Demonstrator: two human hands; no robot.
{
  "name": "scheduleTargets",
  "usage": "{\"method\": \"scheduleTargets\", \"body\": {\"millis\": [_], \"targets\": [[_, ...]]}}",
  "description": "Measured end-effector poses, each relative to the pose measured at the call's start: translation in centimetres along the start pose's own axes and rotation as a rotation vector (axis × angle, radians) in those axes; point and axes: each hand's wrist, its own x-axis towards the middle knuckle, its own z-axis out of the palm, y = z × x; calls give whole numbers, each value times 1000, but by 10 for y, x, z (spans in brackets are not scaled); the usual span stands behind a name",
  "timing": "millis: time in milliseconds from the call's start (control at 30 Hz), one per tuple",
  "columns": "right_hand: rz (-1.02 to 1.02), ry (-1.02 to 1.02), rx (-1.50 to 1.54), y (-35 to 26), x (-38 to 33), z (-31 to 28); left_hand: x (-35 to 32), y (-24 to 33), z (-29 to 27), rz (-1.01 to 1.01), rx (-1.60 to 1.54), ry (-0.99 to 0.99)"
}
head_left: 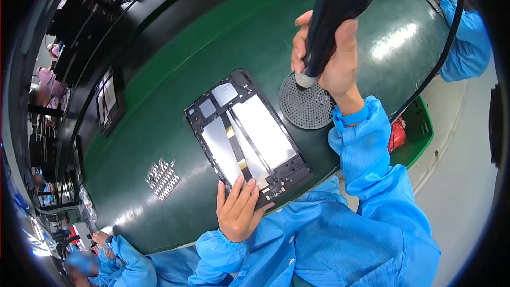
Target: Screwing small components into electronic device frames using an electric screwdriver on an assembly line.
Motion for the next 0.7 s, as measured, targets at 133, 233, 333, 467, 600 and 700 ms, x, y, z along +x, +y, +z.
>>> {"method": "scheduleTargets", "body": {"millis": [133, 233, 333, 467, 600, 700], "targets": [[-16, -11, -34, 0, 6, -2, 4, 4, 2, -3, -8, 2], [-35, 11, -48, 0, 9, -8, 12, 2, -3, -35, -49, -75], [-40, 40, -47, 1, 11, -11, 13, -1, -2, -41, -68, -83], [-44, 36, -70, 3, 11, -9, 11, -5, -1, -25, -101, -82], [-43, 23, -91, 2, 9, -6, 8, -3, 1, -2, -78, -108], [-43, 20, -97, 3, 7, -6, 8, 0, 0, 5, -77, -92]]}}
